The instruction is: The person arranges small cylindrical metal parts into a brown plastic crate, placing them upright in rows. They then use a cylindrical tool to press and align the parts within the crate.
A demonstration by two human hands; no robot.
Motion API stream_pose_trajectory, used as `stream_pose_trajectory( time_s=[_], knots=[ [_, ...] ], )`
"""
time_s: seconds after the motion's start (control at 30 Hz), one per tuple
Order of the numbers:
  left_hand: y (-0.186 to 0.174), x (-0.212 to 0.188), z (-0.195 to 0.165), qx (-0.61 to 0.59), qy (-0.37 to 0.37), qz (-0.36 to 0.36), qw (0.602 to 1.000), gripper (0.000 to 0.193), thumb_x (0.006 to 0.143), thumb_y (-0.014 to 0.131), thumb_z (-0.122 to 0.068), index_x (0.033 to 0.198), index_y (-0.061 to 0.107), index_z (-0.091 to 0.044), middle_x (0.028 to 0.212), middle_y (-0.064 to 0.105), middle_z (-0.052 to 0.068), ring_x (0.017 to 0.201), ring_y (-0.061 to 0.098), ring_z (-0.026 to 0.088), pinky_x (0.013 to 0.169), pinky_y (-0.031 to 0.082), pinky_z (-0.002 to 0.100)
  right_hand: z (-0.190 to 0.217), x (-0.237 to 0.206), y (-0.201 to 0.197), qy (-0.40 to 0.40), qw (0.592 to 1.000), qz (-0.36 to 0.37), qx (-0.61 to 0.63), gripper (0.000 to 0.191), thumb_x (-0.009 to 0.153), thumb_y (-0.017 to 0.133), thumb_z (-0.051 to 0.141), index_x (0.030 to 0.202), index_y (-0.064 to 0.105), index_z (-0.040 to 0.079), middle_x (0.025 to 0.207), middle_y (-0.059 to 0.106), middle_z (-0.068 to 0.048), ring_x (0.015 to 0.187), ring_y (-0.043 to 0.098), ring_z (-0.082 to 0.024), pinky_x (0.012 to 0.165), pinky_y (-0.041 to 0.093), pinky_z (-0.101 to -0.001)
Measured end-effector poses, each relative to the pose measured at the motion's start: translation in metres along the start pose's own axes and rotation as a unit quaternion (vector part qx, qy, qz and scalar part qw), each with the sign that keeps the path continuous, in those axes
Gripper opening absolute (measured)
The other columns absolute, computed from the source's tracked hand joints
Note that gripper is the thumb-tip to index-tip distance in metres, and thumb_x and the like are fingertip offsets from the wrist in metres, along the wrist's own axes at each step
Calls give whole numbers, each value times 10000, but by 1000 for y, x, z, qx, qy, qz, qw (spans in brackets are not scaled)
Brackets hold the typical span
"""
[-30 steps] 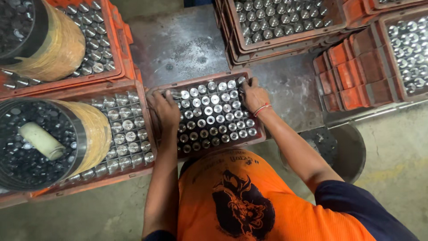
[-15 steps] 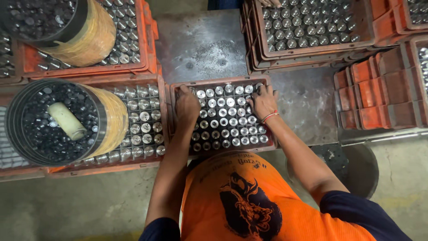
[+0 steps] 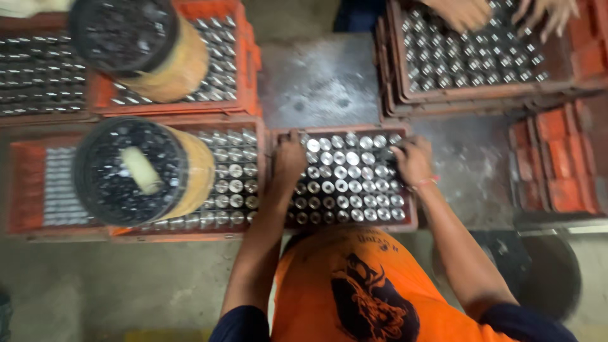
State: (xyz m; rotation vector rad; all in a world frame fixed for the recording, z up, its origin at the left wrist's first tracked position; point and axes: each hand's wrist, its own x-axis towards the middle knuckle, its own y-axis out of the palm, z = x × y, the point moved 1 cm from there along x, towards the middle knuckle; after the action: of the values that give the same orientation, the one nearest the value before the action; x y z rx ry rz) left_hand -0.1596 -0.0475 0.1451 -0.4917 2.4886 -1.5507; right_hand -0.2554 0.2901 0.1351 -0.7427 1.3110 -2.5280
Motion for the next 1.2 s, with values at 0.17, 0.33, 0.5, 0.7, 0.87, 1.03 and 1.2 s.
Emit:
stream_pose_trajectory(
  time_s=[0.17, 0.33, 0.5, 0.7, 0.87, 1.03, 1.2],
  knots=[
    [-12, 5, -19, -31, -63, 59, 996, 446, 984, 666, -325, 1290, 574, -14, 1144, 686, 290, 1048, 688, 444, 908, 569, 506, 1, -5, -15, 75, 993, -12, 88, 263, 1022, 666, 258, 1031, 720, 1, 1035, 673, -213, 976, 633, -414, 893, 492, -476],
    [-12, 3, -9, -7, -13, -14, 1000, 454, 884, 657, -261, 1295, 618, -71, 1103, 700, 241, 1013, 709, 425, 887, 579, 488, -11, -10, -6, 204, 971, 36, 121, 388, 1052, 593, 374, 1125, 675, 2, 930, 716, -206, 840, 706, -378, 767, 535, -467],
    [-5, -3, -11, 226, -9, -132, 965, 216, 890, 639, -181, 1071, 714, -89, 1262, 615, 121, 1122, 714, 331, 884, 611, 423, -24, -9, 11, 458, 707, 59, 535, 556, 1041, 491, 559, 1132, 627, 27, 954, 674, -186, 831, 675, -376, 695, 553, -480],
    [-11, 6, 1, 195, -35, -6, 980, 197, 923, 626, -163, 1055, 744, -79, 1251, 623, 125, 997, 727, 294, 763, 604, 385, -1, 5, 8, 318, 894, 131, 289, 578, 981, 579, 533, 1257, 590, 25, 1148, 658, -234, 1042, 643, -406, 847, 498, -486],
    [4, 12, 11, 245, -33, -51, 968, 186, 926, 626, -166, 1026, 759, -83, 1207, 642, 121, 908, 737, 269, 686, 600, 366, 22, 1, -18, 183, 964, 123, 146, 370, 963, 643, 349, 1264, 618, 135, 1197, 706, -191, 1124, 667, -383, 957, 491, -435],
    [27, 12, 9, 281, -47, -33, 958, 182, 930, 627, -169, 997, 775, -86, 1164, 661, 117, 818, 747, 244, 609, 596, 347, 33, -8, -33, 206, 949, 74, 226, 227, 977, 682, 251, 1147, 639, 108, 985, 726, -140, 912, 675, -255, 843, 529, -362],
    [27, 11, 14, 268, -20, -15, 963, 175, 928, 626, -117, 1017, 764, -55, 1135, 660, 134, 784, 747, 239, 621, 597, 346, 40, -18, -48, 161, 953, 40, 252, 260, 979, 684, 202, 1210, 606, 109, 1046, 704, -100, 948, 657, -202, 861, 517, -335]
  ],
)
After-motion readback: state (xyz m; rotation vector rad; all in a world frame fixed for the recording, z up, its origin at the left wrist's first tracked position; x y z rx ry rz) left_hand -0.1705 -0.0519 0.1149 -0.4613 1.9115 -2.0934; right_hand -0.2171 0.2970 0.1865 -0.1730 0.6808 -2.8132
